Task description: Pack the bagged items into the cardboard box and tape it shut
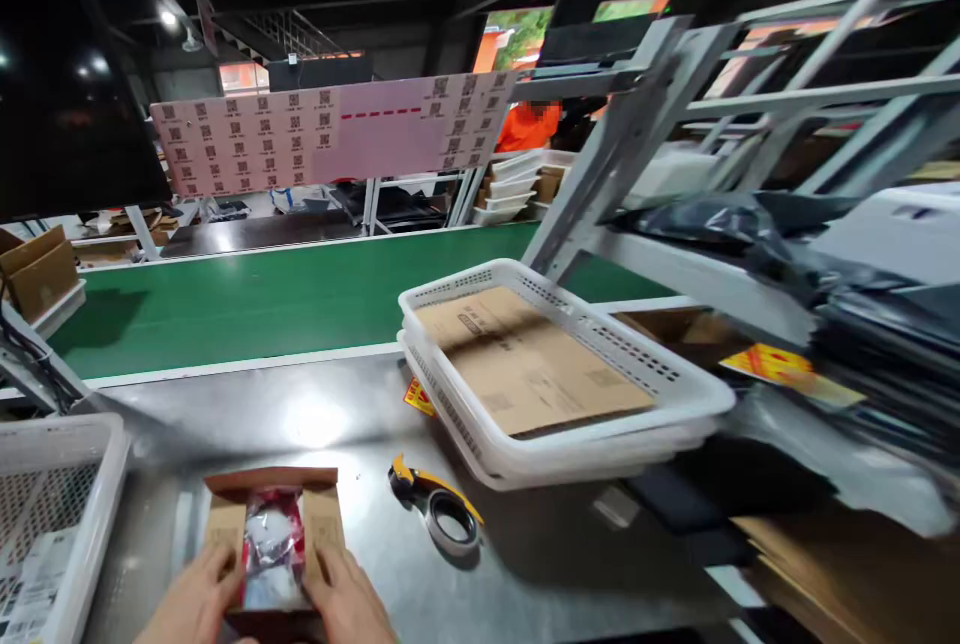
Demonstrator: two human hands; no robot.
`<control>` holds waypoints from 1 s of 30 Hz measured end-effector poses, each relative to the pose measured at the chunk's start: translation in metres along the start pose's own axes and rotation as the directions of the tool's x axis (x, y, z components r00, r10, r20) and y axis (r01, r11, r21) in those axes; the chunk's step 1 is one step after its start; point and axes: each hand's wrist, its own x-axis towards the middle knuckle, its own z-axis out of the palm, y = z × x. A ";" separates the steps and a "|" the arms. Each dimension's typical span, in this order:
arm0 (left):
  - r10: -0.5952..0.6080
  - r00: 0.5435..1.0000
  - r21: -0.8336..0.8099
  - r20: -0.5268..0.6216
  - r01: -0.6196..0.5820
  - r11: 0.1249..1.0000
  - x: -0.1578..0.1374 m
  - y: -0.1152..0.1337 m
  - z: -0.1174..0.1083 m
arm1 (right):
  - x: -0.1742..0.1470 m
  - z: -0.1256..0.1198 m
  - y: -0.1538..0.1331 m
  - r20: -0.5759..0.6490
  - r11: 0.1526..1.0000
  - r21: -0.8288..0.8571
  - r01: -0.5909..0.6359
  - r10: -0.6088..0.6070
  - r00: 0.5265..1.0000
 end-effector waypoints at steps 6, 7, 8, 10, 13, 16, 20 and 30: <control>0.472 0.789 0.483 -0.393 -0.260 0.836 0.052 -0.013 -0.016 | 0.052 -0.003 0.008 0.030 0.989 -0.144 0.018 -0.014 0.999; 0.539 0.711 0.568 -0.452 -0.237 0.788 0.060 -0.016 -0.020 | 0.055 0.007 0.020 -0.087 0.996 -0.085 -0.031 0.023 0.996; 0.565 0.666 0.627 -0.487 -0.183 0.757 0.067 -0.018 -0.024 | 0.055 0.020 0.033 -0.218 0.997 -0.025 -0.074 0.067 0.974; 0.550 0.657 0.673 -0.515 -0.088 0.735 0.074 -0.021 -0.026 | 0.052 0.045 0.051 -0.417 0.995 0.019 -0.100 0.099 0.904; 0.485 0.717 0.655 -0.501 -0.052 0.754 0.064 -0.025 -0.016 | 0.044 0.053 0.055 -0.442 0.990 -0.128 0.050 -0.102 0.891; 0.526 0.741 0.691 -0.417 -0.117 0.713 0.036 -0.030 0.004 | 0.042 0.032 0.037 -0.050 0.959 -0.179 0.219 -0.231 0.972; 0.529 0.763 0.758 -0.372 -0.079 0.648 0.012 -0.035 0.018 | 0.045 0.014 0.036 0.185 0.960 -0.122 0.252 -0.227 0.956; 0.409 0.850 0.452 -0.333 -0.237 0.860 0.021 -0.051 0.028 | 0.025 -0.028 0.233 -0.275 0.861 -0.285 -0.421 0.347 0.896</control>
